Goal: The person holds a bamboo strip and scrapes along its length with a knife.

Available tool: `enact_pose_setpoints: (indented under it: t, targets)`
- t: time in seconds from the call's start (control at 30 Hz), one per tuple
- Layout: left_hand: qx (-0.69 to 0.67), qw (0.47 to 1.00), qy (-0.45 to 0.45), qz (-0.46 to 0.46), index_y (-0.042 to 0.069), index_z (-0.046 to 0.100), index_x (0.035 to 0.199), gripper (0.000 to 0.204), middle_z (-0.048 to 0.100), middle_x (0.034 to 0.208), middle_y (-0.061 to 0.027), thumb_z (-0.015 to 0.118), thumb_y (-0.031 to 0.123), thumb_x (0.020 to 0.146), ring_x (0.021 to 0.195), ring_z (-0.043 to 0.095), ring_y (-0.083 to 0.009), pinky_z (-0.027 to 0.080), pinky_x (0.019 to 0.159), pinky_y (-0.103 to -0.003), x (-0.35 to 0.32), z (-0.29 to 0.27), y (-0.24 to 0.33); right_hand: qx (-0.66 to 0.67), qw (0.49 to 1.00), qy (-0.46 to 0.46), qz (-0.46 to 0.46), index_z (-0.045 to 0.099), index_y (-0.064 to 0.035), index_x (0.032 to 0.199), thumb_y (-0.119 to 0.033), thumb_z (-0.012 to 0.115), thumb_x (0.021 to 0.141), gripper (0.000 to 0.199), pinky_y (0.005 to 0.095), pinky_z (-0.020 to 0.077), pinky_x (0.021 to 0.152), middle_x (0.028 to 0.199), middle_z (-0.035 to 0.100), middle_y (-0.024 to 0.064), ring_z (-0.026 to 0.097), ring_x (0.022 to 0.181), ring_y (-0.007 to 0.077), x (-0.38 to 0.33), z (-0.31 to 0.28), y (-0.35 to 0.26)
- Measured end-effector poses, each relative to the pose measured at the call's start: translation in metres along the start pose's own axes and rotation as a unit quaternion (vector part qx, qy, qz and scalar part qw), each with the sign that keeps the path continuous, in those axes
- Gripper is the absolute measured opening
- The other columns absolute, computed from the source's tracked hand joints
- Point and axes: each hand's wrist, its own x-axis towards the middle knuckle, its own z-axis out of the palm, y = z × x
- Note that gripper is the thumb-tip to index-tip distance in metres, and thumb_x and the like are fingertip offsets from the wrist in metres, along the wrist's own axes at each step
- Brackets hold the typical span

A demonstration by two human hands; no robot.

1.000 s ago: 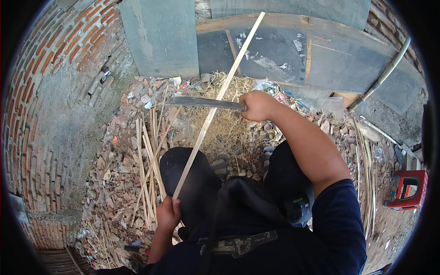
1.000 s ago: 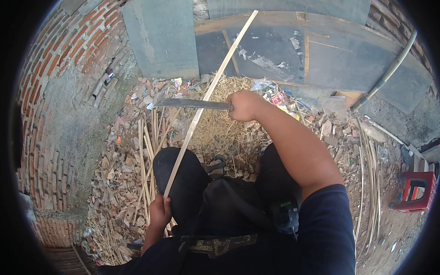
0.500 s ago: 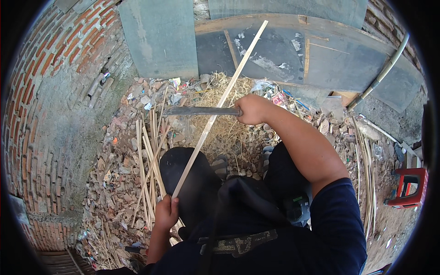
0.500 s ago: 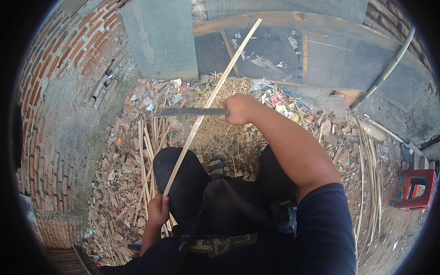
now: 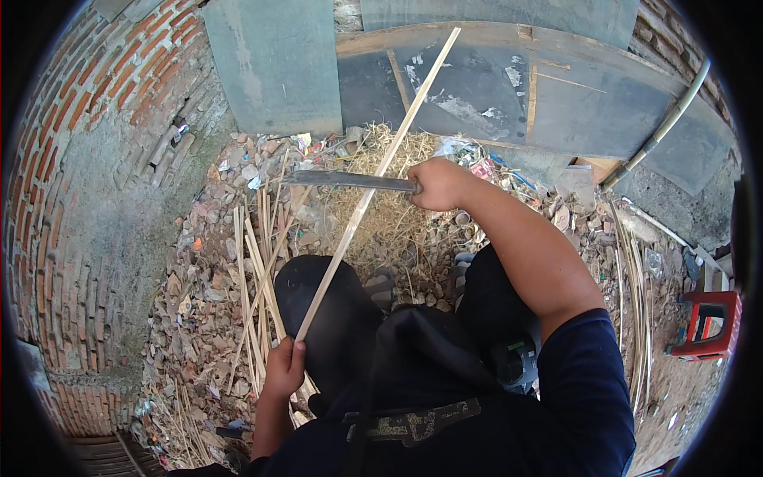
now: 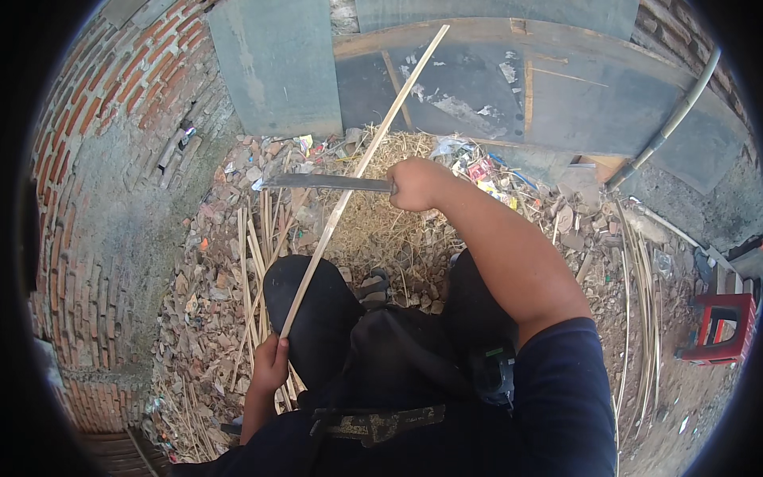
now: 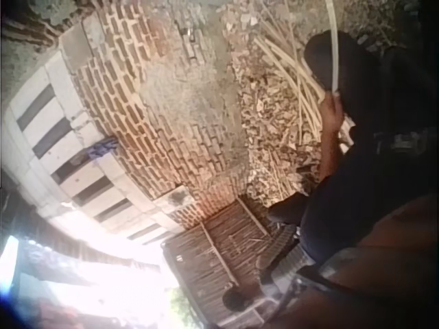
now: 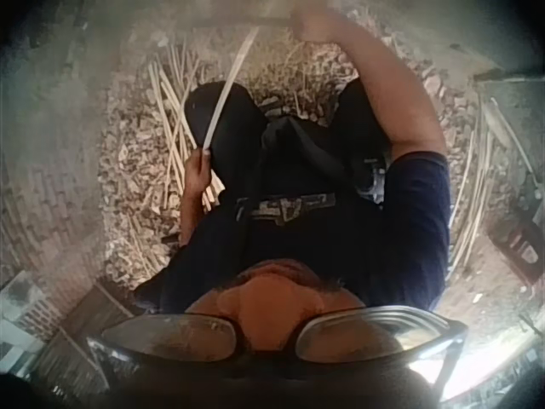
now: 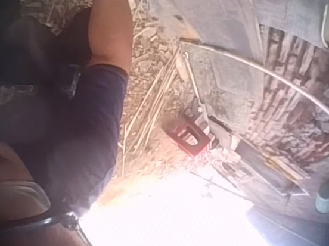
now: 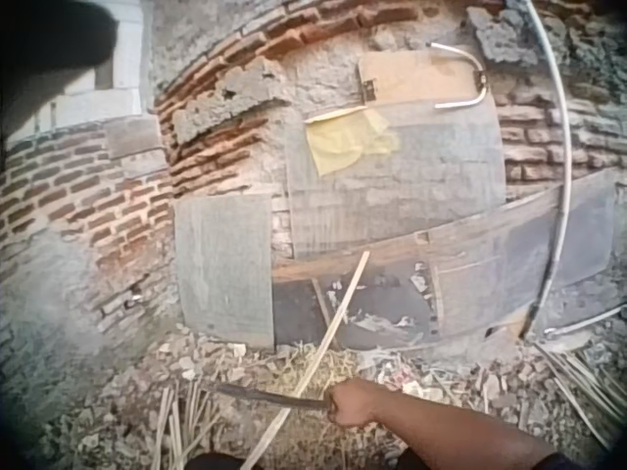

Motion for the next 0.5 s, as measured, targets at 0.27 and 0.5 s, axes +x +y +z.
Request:
enact_pose_setpoints:
  t: [0.27,0.5]
  targets:
    - [0.011,0.999,0.035,0.024,0.001,0.048,0.077,0.041,0.049,0.056,-0.0126,0.053,0.030,0.104,0.051,0.048,-0.0198,0.038,0.051,-0.038,-0.001,0.008,0.003,0.058,0.996,0.017,0.067,0.072,-0.0003,0.102,-0.025,0.068,0.075,0.037,0.0456,0.0545,0.084,0.097,0.072,0.0224,0.069,0.094,0.0383,0.010,-0.005,0.021]
    - [-0.005,1.000,0.014,-0.006,0.002,0.048,0.076,0.042,0.048,0.056,-0.0107,0.055,0.032,0.104,0.053,0.047,-0.0160,0.037,0.051,-0.035,-0.002,0.002,-0.006,0.050,0.997,0.042,0.048,0.071,-0.0005,0.102,-0.026,0.068,0.076,0.037,0.0450,0.0546,0.085,0.097,0.072,0.0232,0.069,0.095,0.0374,-0.004,-0.015,0.017]
